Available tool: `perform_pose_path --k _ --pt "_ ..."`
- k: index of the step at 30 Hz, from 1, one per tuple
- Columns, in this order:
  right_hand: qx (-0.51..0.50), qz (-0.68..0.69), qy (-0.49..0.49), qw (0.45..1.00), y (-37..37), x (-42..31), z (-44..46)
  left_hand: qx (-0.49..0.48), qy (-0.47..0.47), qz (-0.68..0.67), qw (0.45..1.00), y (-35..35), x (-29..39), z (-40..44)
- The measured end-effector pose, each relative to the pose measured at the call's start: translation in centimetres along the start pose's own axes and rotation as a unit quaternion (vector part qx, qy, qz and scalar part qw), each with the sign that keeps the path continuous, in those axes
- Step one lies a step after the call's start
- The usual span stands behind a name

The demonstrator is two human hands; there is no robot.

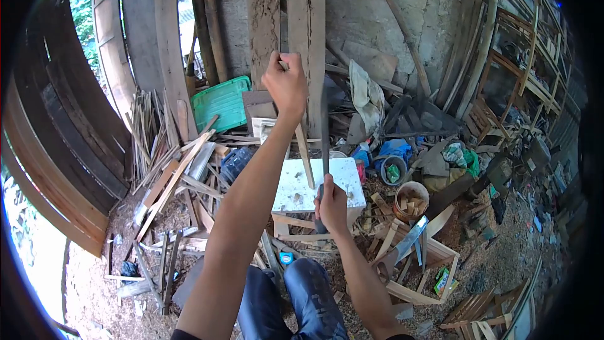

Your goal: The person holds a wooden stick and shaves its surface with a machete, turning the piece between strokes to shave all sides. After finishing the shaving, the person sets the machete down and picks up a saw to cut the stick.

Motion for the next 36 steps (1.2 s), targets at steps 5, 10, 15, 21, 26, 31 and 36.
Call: perform_pose_path --k 5,10,15,21,26,31,36 --pt "-0.005 -0.008 0.141 0.99 -0.8 4.0 0.2 -0.005 0.019 -0.01 1.0 0.4 0.6 -0.8" --pt "-0.011 -0.041 0.05 0.998 -1.4 0.1 0.4 -0.009 0.008 -0.035 0.999 1.1 0.5 -0.7" --pt "0.021 -0.078 0.15 0.985 -1.8 7.4 1.9 0.006 0.051 -0.016 0.999 1.6 0.9 -0.8" --pt "0.028 -0.148 0.192 0.97 -2.9 8.4 1.8 0.014 0.035 -0.007 0.999 0.7 -0.1 0.2" --pt "0.01 -0.175 0.136 0.975 -2.7 10.9 2.0 0.025 0.049 -0.003 0.998 0.2 -0.9 0.6" --pt "0.028 -0.184 0.209 0.96 -5.0 16.8 2.9 0.023 0.024 -0.01 0.999 0.1 -1.1 0.9" --pt "0.017 -0.111 0.246 0.963 -5.2 15.0 2.0 -0.055 -0.005 -0.063 0.997 0.9 -1.2 0.9"
Point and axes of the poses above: each hand's wrist, its own z-axis towards the middle knuckle, its own y-axis out of the palm, x = y × z, the point moved 7 cm from there along z, towards the middle knuckle, and after that the axes turned 3 degrees about z, right-handed, at the moved point
